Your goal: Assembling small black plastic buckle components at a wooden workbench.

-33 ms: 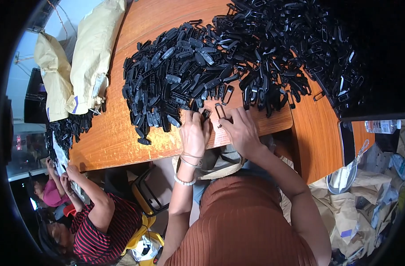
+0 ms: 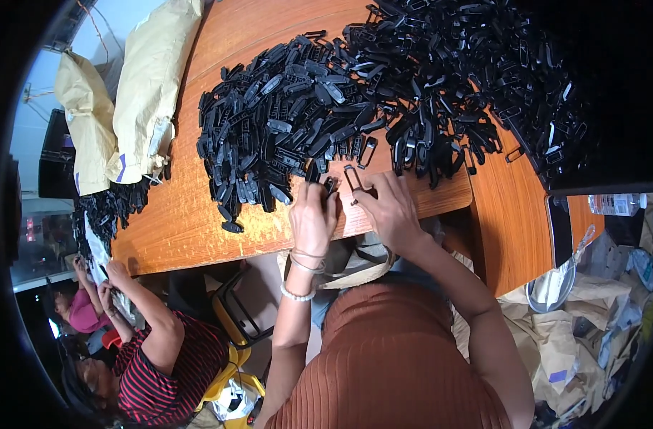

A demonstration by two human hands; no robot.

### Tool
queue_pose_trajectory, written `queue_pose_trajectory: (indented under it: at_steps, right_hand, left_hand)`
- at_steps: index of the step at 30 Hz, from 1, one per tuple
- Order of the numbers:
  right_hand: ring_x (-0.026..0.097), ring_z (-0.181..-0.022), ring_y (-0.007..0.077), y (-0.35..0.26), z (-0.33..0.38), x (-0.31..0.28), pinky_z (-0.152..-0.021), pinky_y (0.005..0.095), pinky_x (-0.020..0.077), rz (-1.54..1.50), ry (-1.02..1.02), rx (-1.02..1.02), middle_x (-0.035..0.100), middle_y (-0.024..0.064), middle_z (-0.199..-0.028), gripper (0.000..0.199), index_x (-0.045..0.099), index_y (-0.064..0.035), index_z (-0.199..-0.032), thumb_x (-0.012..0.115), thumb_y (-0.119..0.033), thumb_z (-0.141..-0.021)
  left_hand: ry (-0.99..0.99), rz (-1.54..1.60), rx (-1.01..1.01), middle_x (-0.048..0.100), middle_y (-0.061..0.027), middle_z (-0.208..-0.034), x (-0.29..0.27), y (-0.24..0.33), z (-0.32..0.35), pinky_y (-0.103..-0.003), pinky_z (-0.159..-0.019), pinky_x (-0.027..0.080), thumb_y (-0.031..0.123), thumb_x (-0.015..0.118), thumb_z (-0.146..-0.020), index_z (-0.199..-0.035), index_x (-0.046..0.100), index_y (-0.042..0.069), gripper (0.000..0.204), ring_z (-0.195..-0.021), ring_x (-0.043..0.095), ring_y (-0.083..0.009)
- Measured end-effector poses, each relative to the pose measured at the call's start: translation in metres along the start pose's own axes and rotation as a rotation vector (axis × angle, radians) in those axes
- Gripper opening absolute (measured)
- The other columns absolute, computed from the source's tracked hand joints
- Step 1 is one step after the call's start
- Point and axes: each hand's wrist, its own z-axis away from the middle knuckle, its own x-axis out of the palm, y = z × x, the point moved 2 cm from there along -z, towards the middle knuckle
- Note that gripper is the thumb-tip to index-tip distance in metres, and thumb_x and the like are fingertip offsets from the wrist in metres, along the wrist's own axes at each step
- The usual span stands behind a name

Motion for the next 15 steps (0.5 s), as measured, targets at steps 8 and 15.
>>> queue_pose_trajectory:
  at_steps: [8, 15]
  right_hand:
    - [0.055, -0.087, 0.0136, 0.008, 0.009, 0.005, -0.066, 0.0263, 0.0453, -1.061, -0.039, 0.692, 0.057, 0.0076, -0.097, 0.02, 0.06, 0.0033, -0.103, 0.054, -0.002, -0.085]
    - [0.054, -0.088, 0.0111, -0.022, 0.012, -0.007, -0.071, 0.0239, 0.0444, -0.996, -0.25, 0.338, 0.054, 0.0071, -0.101, 0.032, 0.053, 0.0041, -0.118, 0.047, -0.001, -0.086]
  left_hand:
    - [-0.13, 0.913, -0.419, 0.058, -0.0032, -0.076, -0.005, -0.005, 0.048, -0.02, -0.056, 0.044, 0.002, 0.065, -0.08, -0.107, 0.057, -0.006, 0.029, -0.057, 0.052, -0.0075]
    - [-0.11, 0.917, -0.365, 0.057, -0.0044, -0.076, -0.024, 0.014, 0.053, -0.02, -0.058, 0.042, -0.001, 0.064, -0.079, -0.1, 0.06, -0.006, 0.023, -0.058, 0.053, -0.0079]
